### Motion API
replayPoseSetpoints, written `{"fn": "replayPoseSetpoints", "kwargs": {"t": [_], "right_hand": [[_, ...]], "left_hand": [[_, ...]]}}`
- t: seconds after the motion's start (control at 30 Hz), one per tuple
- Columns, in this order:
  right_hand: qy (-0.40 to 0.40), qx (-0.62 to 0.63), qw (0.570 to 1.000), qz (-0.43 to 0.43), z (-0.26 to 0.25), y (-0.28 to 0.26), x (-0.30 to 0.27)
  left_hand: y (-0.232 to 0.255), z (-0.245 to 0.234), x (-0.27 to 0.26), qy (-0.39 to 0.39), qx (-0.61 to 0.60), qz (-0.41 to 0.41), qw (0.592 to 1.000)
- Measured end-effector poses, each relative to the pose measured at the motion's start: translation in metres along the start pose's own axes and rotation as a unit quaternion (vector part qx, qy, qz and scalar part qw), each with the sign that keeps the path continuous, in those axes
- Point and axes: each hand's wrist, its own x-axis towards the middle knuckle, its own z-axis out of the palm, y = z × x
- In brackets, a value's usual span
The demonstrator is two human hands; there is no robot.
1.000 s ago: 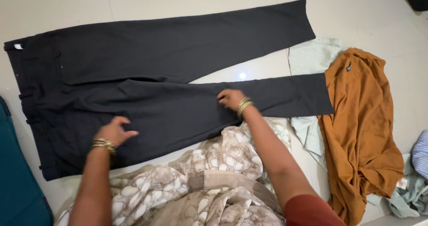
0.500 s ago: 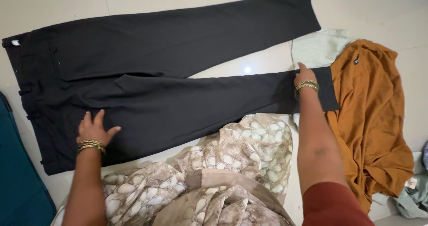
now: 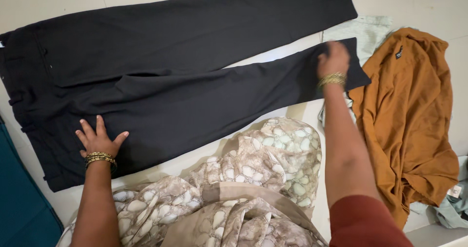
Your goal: The person folds a pair of black pants by hand, smoothing them out on the floor and then folding them lengthwise before placing them near a travel bag.
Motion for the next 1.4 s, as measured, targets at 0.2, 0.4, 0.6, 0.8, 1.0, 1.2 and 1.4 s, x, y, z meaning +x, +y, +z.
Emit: {"fn": "replayPoseSetpoints", "kwargs": {"t": [0.2,0.4,0.6,0.8,1.0,1.2,1.4], "right_hand": [[-0.212,-0.102,0.968,-0.084,-0.003,-0.001,-0.101],[-0.115,-0.109,0.958,0.240,-0.037,0.097,-0.147],[-0.304,-0.153,0.936,0.090,-0.037,0.064,-0.193],[-0.356,-0.158,0.898,0.204,-0.083,0.070,-0.148],[-0.288,-0.073,0.953,0.058,-0.065,-0.018,-0.117],[-0.439,-0.173,0.880,0.049,-0.033,-0.104,-0.078],[-0.401,-0.115,0.907,-0.052,0.017,-0.244,-0.122]], "left_hand": [[-0.033,0.014,0.008,-0.031,0.044,-0.018,0.998],[-0.091,0.019,0.016,-0.045,-0.005,-0.094,0.995],[-0.102,0.037,0.012,0.060,0.011,0.105,0.993],[-0.131,0.023,0.007,-0.201,0.076,-0.023,0.976],[-0.102,0.018,-0.016,-0.026,-0.026,0.059,0.998],[-0.081,-0.040,-0.055,-0.235,0.106,-0.102,0.961],[-0.033,-0.065,-0.085,-0.091,0.030,0.000,0.995]]}}
